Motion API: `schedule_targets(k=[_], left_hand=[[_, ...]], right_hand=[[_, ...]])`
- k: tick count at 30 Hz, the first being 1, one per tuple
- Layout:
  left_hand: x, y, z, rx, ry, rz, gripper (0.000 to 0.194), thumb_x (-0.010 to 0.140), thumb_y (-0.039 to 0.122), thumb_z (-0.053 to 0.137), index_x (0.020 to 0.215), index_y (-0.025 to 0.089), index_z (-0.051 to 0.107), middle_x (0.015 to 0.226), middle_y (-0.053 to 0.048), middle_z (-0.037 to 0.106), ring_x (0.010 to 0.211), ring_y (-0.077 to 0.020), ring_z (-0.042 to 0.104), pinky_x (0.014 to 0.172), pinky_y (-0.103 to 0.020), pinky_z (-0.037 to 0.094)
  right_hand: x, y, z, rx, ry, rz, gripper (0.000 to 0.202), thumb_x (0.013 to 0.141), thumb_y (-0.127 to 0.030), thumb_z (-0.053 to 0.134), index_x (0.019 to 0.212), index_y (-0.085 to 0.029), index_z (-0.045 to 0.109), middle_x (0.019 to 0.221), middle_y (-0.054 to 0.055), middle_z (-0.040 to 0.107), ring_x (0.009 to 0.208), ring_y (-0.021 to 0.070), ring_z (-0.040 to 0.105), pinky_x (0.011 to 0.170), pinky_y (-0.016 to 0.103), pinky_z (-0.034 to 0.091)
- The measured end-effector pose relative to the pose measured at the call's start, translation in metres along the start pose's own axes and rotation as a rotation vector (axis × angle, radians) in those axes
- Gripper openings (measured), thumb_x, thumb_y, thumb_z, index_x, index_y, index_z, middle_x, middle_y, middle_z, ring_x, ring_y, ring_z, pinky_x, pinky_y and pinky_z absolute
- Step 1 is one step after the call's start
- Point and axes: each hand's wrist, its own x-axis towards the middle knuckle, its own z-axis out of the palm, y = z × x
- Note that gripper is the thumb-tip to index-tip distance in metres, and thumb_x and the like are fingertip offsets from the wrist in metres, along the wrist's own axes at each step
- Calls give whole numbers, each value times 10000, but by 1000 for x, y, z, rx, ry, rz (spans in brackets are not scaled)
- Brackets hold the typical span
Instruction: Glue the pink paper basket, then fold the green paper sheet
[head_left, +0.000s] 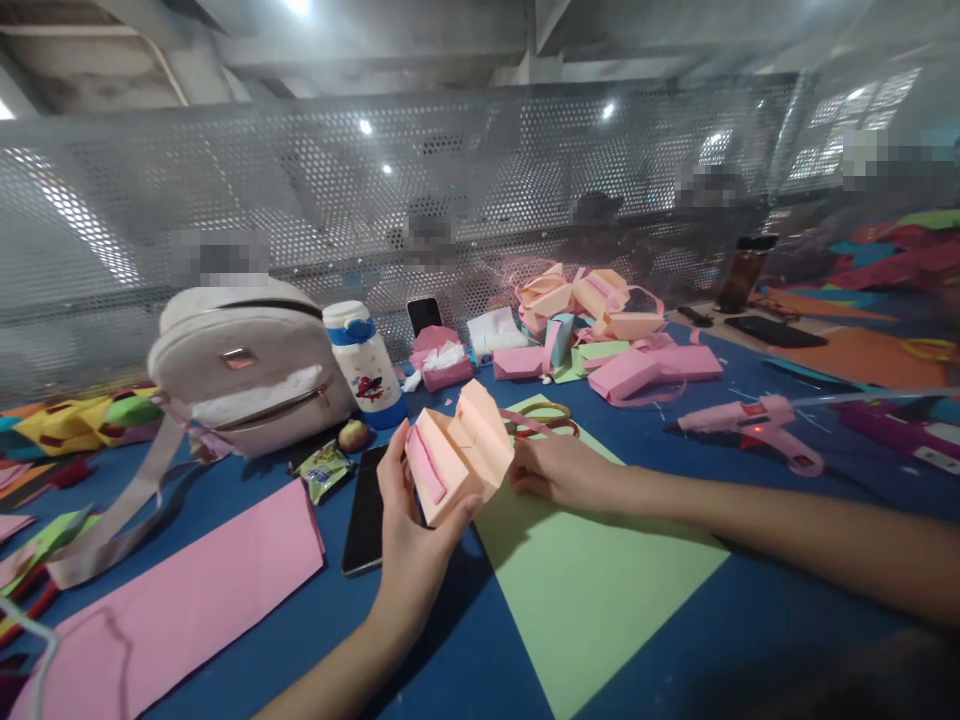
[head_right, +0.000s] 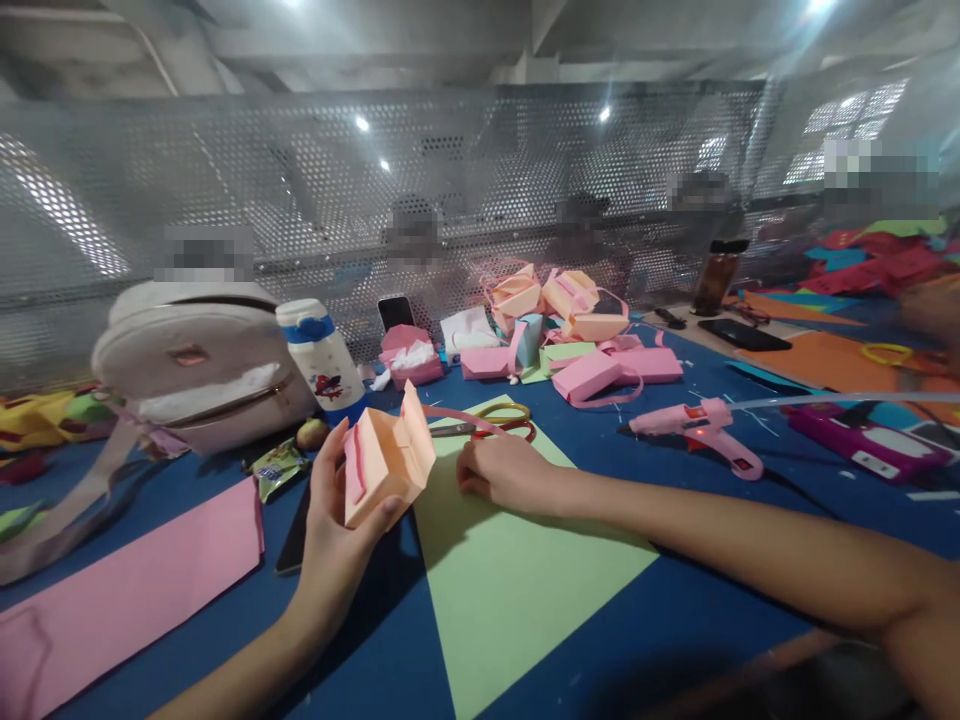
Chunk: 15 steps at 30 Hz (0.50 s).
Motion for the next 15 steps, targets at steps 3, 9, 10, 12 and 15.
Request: schedule_targets(k=[3,9,10,12,15], left_hand=[[2,-3,-2,2,-9,2,967,692,425,840,1499,282,327,1441,-113,446,1369,-358,413,1140,-518,350],[1,-4,-3,5,-8,-9,950,702,413,833,1500,293,330,1440,-113,448,1359,-349,426,1117,-505,387],[1,-5,-3,7,-10,-15,951,699,415,834,1499,295,332,1449,-112,440,1359,-349,427,1115,-502,392],[1,-5,-3,11,-10,-19,950,696,425,832,1497,298,337,1470,-111,420,1357,-352,427,1118,-506,385],[1,-4,-2,8,-16,-21,939,708,441,822,1498,296,335,1461,-115,430,1353,-360,426,1116,-525,380]], right_hand=[[2,-2,3,-46,26,11,97,870,-140,619,809,-153,693,797,88,721,779,229,640,604,277,339],[6,2,15,-19,131,-14,48,884,-211,654,875,-205,701,923,46,739,863,213,668,680,273,388],[7,2,17,-16,143,-12,52,884,-214,656,869,-207,705,914,46,739,866,214,669,689,275,392],[9,2,18,-15,147,-16,60,883,-224,657,860,-209,710,895,48,738,869,221,668,703,282,397],[12,-2,19,-23,107,-49,74,885,-205,635,853,-200,702,891,53,730,861,220,657,731,290,403]])
